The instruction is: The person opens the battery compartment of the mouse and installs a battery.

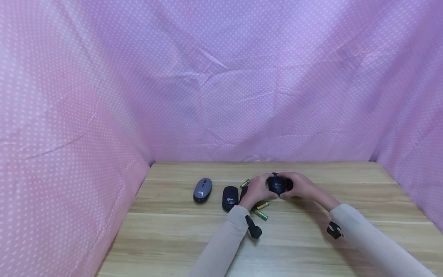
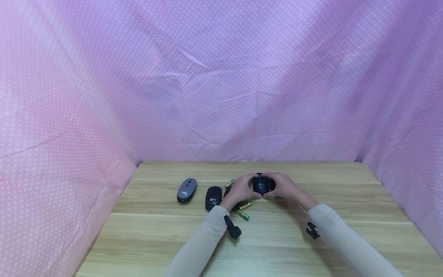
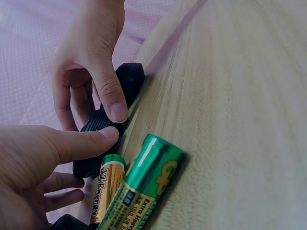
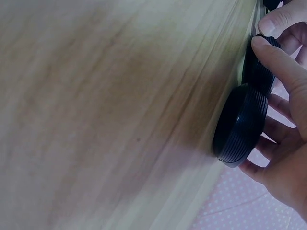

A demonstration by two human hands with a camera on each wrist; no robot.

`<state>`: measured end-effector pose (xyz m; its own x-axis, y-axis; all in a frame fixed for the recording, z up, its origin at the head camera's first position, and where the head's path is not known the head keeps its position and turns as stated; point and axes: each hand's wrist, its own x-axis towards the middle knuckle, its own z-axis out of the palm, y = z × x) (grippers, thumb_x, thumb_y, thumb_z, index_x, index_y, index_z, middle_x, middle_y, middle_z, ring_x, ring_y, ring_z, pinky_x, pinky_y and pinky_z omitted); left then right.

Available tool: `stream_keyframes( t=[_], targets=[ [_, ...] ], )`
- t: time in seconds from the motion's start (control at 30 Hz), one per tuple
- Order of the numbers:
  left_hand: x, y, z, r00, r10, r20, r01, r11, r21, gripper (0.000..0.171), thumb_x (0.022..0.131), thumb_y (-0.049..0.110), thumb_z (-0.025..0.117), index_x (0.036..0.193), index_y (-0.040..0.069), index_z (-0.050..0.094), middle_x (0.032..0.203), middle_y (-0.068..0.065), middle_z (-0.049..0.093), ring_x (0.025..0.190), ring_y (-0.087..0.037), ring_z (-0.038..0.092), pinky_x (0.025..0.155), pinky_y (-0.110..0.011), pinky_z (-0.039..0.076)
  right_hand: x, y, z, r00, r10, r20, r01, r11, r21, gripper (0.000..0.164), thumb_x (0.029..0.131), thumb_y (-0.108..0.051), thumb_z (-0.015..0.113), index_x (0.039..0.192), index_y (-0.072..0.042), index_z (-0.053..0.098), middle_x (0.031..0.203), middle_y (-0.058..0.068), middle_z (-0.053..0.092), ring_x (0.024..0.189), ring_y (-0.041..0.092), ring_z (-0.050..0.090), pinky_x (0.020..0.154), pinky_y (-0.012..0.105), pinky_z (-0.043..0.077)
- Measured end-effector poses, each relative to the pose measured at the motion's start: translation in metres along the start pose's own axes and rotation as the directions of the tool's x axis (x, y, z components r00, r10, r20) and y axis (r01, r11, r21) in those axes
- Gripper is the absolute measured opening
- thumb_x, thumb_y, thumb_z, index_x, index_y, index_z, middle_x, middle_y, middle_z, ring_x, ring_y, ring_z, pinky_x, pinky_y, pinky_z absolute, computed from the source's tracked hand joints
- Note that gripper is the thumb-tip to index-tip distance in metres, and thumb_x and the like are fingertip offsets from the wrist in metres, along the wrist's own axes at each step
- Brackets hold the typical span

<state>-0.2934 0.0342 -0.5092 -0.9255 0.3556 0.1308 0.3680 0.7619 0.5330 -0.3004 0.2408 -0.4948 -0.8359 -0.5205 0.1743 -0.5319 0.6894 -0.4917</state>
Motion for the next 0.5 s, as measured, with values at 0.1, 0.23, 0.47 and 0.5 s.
stream_keyframes(
  t=[0.1,0.23,0.47,0.5],
  targets=[
    [-0.0002,0.0009,-0.0007,1.000,-0.004,0.010,0.004,1.000,0.017,0.072,0.076,0.036,0.091,0.140,0.020,0.061,0.132,-0.002,0.070,0.120,-0.022,0.064,0.107,-0.036,0.047,0.0005,-0.0001,-0.0003,1.000,-0.008,0.007,0.008,1.000,0.002,0.073,0.073,-0.023,0.093,0.132,0.006,0.062,0.127,0.025,0.068,0.117,0.042,0.065,0.099,0.059,0.053],
    [0.0000,0.0018,-0.0013,0.999,-0.020,0.031,0.019,0.999,0.026,0.072,0.078,0.037,0.090,0.141,0.021,0.060,0.133,-0.002,0.069,0.120,-0.022,0.064,0.107,-0.037,0.046,0.0007,-0.0003,-0.0009,1.000,-0.009,0.019,0.009,1.000,0.006,0.072,0.073,-0.023,0.093,0.132,0.005,0.062,0.127,0.024,0.068,0.117,0.042,0.065,0.099,0.059,0.053],
    [-0.0004,0.0056,-0.0023,0.997,-0.041,0.058,0.039,0.999,0.035,0.071,0.080,0.037,0.088,0.143,0.022,0.058,0.133,-0.001,0.069,0.121,-0.021,0.063,0.107,-0.036,0.046,0.0010,-0.0015,-0.0022,0.999,-0.005,0.032,0.005,1.000,0.020,0.072,0.073,-0.025,0.093,0.132,0.004,0.062,0.127,0.022,0.068,0.118,0.040,0.064,0.100,0.059,0.052],
    [-0.0005,0.0059,-0.0024,0.997,-0.041,0.059,0.038,0.999,0.037,0.071,0.080,0.037,0.088,0.143,0.022,0.058,0.133,-0.001,0.069,0.121,-0.021,0.063,0.107,-0.036,0.046,0.0010,-0.0016,-0.0021,1.000,-0.006,0.030,0.005,1.000,0.022,0.072,0.073,-0.025,0.093,0.131,0.004,0.062,0.127,0.021,0.068,0.118,0.040,0.064,0.101,0.058,0.052]
  ],
)
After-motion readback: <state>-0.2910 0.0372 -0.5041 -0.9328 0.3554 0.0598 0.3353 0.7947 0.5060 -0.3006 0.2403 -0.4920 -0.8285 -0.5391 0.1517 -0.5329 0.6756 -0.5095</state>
